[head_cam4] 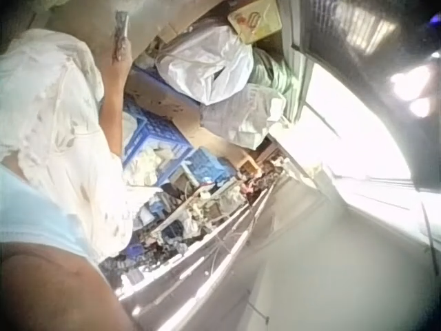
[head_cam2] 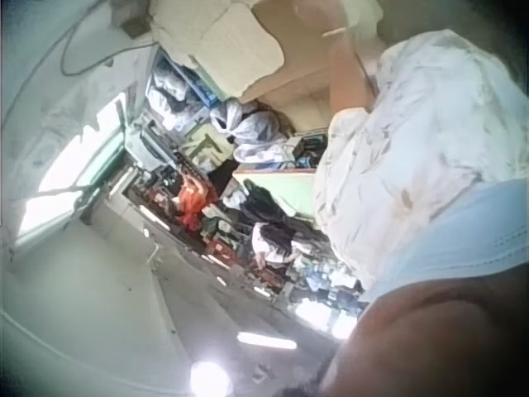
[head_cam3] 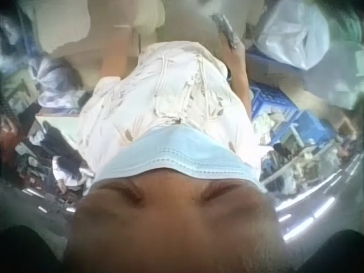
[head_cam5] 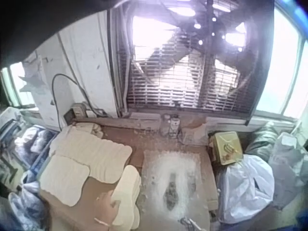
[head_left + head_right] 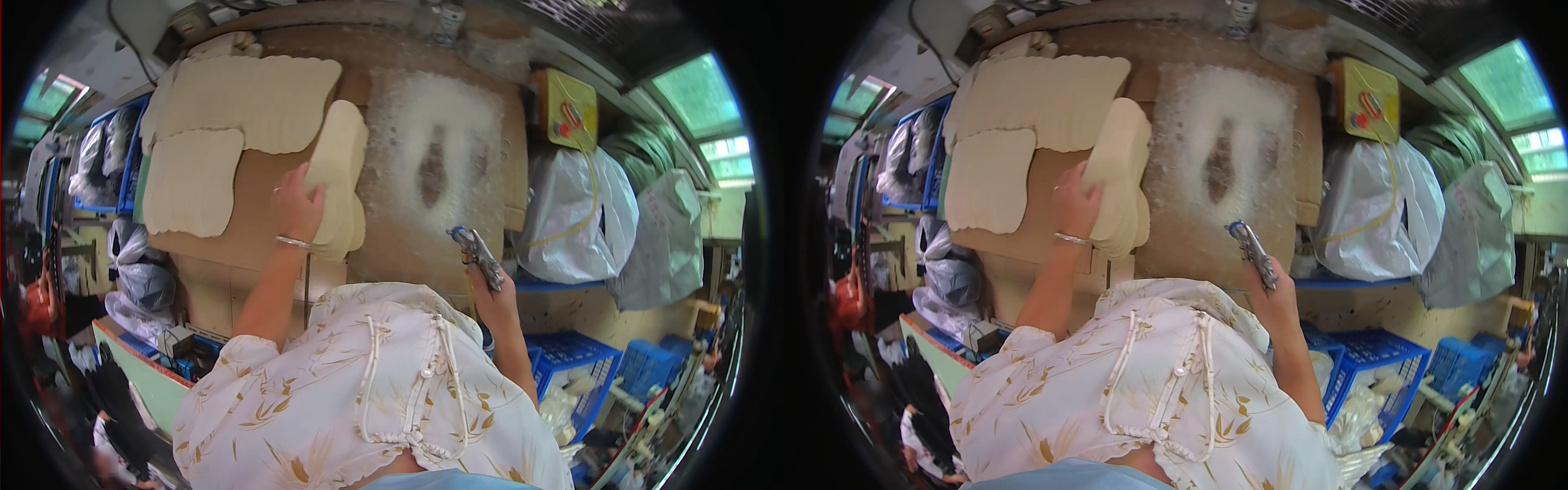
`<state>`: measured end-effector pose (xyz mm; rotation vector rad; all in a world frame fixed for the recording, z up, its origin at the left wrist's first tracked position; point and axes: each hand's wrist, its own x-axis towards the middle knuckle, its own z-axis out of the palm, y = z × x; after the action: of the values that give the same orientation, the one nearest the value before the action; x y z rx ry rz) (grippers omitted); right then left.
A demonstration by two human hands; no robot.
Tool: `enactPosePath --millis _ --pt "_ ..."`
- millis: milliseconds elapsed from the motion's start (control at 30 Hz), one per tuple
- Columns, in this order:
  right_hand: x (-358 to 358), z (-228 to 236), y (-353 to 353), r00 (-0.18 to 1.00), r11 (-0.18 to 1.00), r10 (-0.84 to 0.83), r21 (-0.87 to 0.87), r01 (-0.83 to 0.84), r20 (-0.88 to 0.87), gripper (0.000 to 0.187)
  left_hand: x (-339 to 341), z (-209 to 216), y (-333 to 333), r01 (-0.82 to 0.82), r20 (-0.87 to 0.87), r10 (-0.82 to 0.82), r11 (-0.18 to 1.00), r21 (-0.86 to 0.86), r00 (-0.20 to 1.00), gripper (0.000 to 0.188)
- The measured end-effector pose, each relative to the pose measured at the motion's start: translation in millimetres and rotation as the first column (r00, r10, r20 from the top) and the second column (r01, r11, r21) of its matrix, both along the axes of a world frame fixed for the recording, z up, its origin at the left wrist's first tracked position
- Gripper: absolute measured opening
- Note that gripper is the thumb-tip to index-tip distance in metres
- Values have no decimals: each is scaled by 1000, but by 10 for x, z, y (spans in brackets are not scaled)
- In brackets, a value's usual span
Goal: Spraying adhesive onto shoe insoles using a spray gun and then organizing the processed insoles into bags.
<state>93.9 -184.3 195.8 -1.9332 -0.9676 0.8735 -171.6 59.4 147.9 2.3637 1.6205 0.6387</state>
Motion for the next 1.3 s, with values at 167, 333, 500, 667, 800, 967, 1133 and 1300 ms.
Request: enactPosePath --millis 167,333,500,667,800,967,1133,1300 --pt "149 -78 -112 997 996 -76 41 77 -34 19 635 94 -108 200 779 144 923 -328 610 28" --pt "275 -178 -295 982 985 -110 112 129 -155 16 1586 -646 -63 508 906 304 753 -417 293 29" --pt "316 -124 -495 936 971 -216 37 235 -277 16 2082 -1375 -64 483 659 695 489 -727 288 35" --pt "378 -137 -683 928 943 -295 86 321 -229 17 2005 -1686 -201 344 543 664 420 -840 515 32" --pt "387 -47 -603 892 929 -325 69 363 -314 19 1924 -1402 -482 317 398 652 246 -916 645 29" --pt "307 33 -397 906 953 -257 68 296 -335 22 1846 -1373 -497 392 568 606 412 -823 556 32" --pt "228 58 -313 901 955 -259 49 294 -349 19 1772 -1204 -505 361 589 588 468 -807 554 32" --pt "248 41 -328 923 959 -242 70 274 -299 19 1634 -1222 -675 465 661 601 474 -748 449 33"
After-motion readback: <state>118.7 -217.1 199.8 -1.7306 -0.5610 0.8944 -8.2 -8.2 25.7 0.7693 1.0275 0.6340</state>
